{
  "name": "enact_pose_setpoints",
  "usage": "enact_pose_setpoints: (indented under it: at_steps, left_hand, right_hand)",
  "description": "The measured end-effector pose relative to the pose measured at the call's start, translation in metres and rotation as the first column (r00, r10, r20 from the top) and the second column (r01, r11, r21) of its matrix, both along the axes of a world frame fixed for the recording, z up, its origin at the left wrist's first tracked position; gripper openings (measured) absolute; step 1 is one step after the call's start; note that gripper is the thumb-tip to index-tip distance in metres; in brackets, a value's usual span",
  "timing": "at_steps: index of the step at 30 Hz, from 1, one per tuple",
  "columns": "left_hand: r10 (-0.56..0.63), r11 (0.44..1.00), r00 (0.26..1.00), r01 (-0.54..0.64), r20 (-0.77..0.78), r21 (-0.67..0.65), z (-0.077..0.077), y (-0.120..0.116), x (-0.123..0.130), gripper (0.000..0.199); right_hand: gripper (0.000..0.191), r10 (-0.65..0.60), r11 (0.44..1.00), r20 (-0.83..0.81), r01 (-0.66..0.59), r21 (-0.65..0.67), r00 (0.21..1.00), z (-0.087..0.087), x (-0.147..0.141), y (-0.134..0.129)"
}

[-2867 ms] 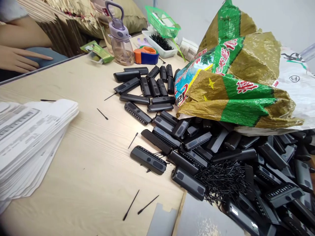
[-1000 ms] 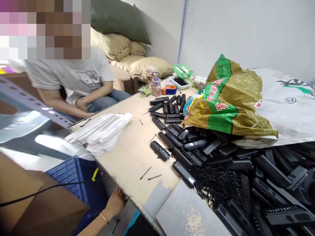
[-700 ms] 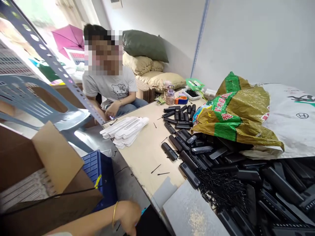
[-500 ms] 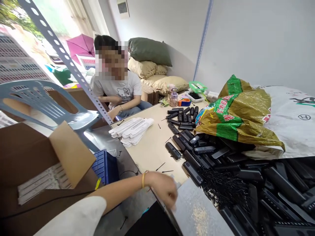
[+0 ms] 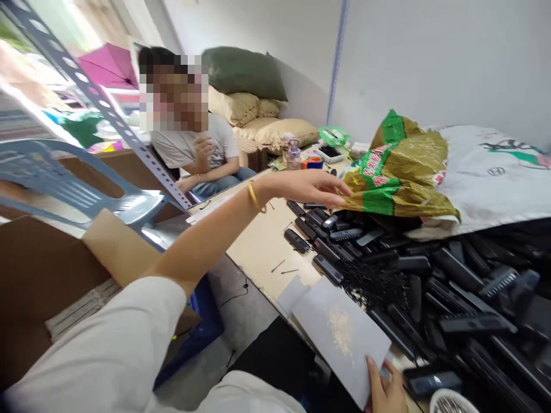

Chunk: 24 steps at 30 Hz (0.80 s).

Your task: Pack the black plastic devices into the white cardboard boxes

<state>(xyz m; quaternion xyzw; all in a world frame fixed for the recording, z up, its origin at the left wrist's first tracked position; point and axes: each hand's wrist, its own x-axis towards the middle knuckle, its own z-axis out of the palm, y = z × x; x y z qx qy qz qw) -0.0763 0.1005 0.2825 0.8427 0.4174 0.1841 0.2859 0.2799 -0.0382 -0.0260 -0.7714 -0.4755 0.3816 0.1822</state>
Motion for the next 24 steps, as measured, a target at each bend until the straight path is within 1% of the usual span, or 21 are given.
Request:
enact_pose_setpoints:
  at_steps: [1, 2, 5, 7, 8, 9, 10, 11, 13, 16, 19, 21, 24]
  left_hand:
    - [0.004, 0.999, 1.0, -0.003, 0.011, -0.044, -0.009, -0.003, 0.0, 0.043]
    - [0.004, 0.996, 1.0, -0.002, 0.021, -0.09, -0.021, -0.005, 0.0, 0.044]
    - [0.002, 0.98, 0.999, 0.005, 0.038, -0.201, -0.07, -0.007, 0.002, 0.045]
    - [-0.004, 0.95, 1.0, 0.013, 0.03, -0.311, -0.1, -0.006, 0.002, 0.046]
    - [-0.004, 0.932, 1.0, 0.011, 0.019, -0.363, -0.112, -0.004, 0.001, 0.047]
    - [0.005, 0.916, 1.0, 0.0, 0.012, -0.402, -0.119, -0.002, 0.0, 0.047]
    - [0.025, 0.907, 1.0, -0.016, 0.015, -0.421, -0.123, 0.001, -0.001, 0.047]
    - [0.055, 0.907, 0.998, -0.038, 0.029, -0.42, -0.123, 0.004, -0.004, 0.048]
    - [0.126, 0.921, 0.988, -0.085, 0.085, -0.38, -0.112, 0.012, -0.009, 0.048]
    - [0.192, 0.945, 0.97, -0.14, 0.153, -0.296, -0.082, 0.023, -0.018, 0.044]
    - [0.21, 0.955, 0.967, -0.171, 0.147, -0.242, -0.056, 0.026, -0.021, 0.039]
    - [0.212, 0.956, 0.971, -0.182, 0.112, -0.231, -0.047, 0.023, -0.021, 0.038]
    - [0.196, 0.958, 0.979, -0.18, 0.052, -0.223, -0.046, 0.017, -0.019, 0.036]
  right_hand:
    - [0.075, 0.017, 1.0, -0.018, -0.017, 0.001, 1.0, 0.006, -0.002, 0.0]
    - [0.074, 0.022, 1.0, -0.033, -0.022, 0.019, 0.999, 0.01, -0.005, -0.001]
    - [0.073, -0.009, 0.999, -0.072, 0.013, 0.052, 0.997, 0.015, -0.01, -0.002]
    - [0.071, -0.031, 0.997, -0.101, 0.038, 0.063, 0.994, 0.015, -0.012, -0.003]
    - [0.071, -0.039, 0.997, -0.114, 0.047, 0.068, 0.993, 0.014, -0.013, -0.003]
    - [0.07, -0.043, 0.996, -0.123, 0.053, 0.075, 0.991, 0.013, -0.013, -0.003]
    - [0.07, -0.05, 0.995, -0.127, 0.06, 0.081, 0.991, 0.012, -0.013, -0.003]
    - [0.07, -0.059, 0.994, -0.128, 0.07, 0.086, 0.99, 0.011, -0.012, -0.004]
    - [0.069, -0.077, 0.992, -0.119, 0.089, 0.095, 0.99, 0.009, -0.011, -0.004]
    - [0.068, -0.083, 0.991, -0.102, 0.093, 0.101, 0.991, 0.007, -0.01, -0.005]
    - [0.069, -0.076, 0.992, -0.086, 0.084, 0.096, 0.993, 0.007, -0.008, -0.005]
    - [0.069, -0.074, 0.992, -0.078, 0.081, 0.092, 0.994, 0.007, -0.007, -0.005]
    - [0.07, -0.075, 0.992, -0.076, 0.082, 0.099, 0.994, 0.006, -0.006, -0.005]
